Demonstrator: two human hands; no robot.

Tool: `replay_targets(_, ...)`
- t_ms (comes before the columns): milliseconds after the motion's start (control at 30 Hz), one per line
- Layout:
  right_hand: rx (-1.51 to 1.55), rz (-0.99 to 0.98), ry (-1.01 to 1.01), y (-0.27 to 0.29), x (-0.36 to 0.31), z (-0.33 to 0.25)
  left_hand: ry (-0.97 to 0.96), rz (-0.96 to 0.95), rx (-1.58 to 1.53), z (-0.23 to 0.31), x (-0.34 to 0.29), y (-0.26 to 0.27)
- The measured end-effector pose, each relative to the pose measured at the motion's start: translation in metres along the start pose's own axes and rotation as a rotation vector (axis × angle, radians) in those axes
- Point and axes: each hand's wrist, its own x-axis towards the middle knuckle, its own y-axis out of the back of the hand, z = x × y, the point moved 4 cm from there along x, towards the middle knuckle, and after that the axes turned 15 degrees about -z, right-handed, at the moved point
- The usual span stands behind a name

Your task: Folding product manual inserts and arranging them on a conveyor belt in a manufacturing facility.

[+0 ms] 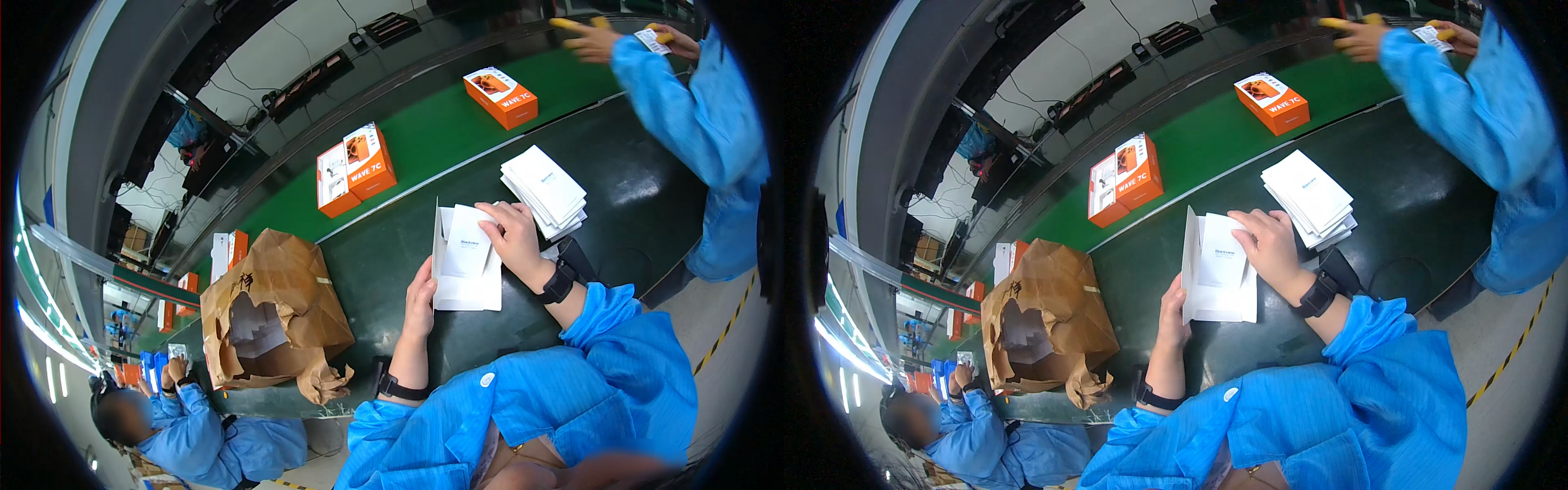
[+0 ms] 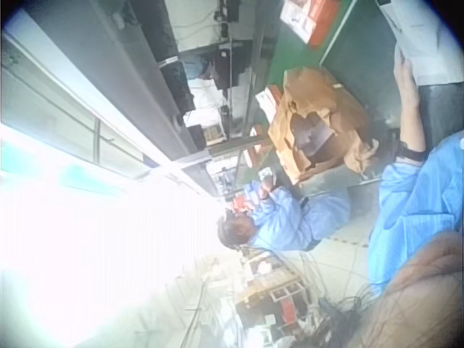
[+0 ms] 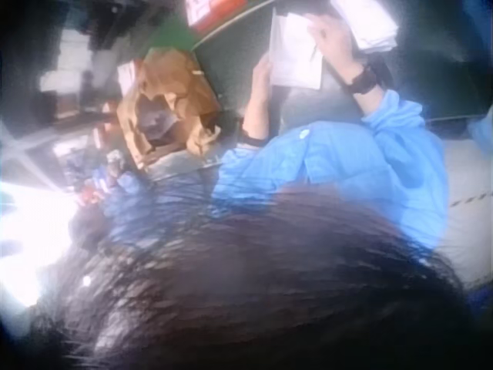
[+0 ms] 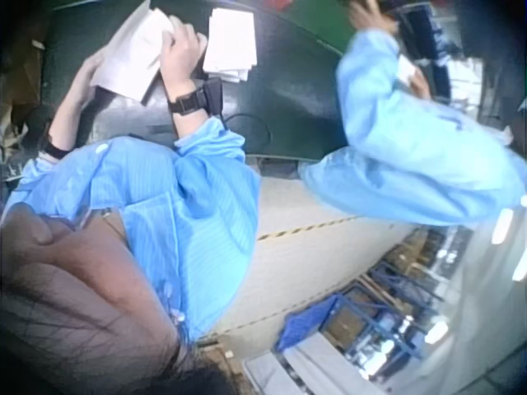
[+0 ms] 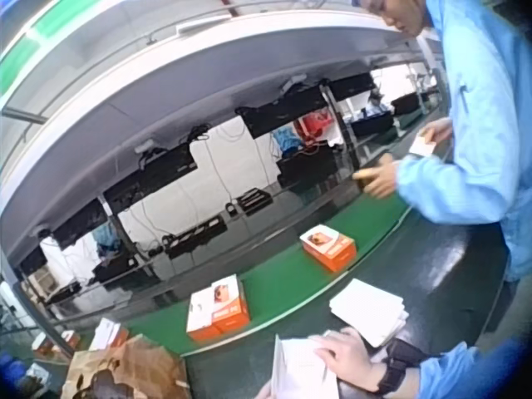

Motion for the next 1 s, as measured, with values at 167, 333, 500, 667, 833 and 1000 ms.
replay_targets(167,-0.074,-0.157,-0.016,-0.008,-0.002,-0.004,-0.019,-0.011,-0.119,-0.003,-0.003,-0.013)
replay_targets(333,0.069,-0.111,0.051,0.001,-0.001,-0.020,-0.068,0.070,-0.331,-0.005,-0.003,-0.015)
replay_targets(500,0.907,0.032,-0.067,-0.007,-0.007,-0.001,-0.131,0.088,-0.418,0.004,-0.005,-0.015)
replay_targets(667,1.064,-0.432,-0.069,-0.064,-0.025,-0.015,-0.030,0.274,0.645,0.015,0.002,-0.024)
replay_targets(833,0.973,-0.280,-0.144,-0.056,-0.020,-0.003,0.008,0.274,0.698,0.016,-0.003,-0.030)
replay_targets(1000,0.810,-0.290,-0.141,-0.050,-0.018,0.000,-0.077,0.256,0.627,0.021,-0.007,-0.037)
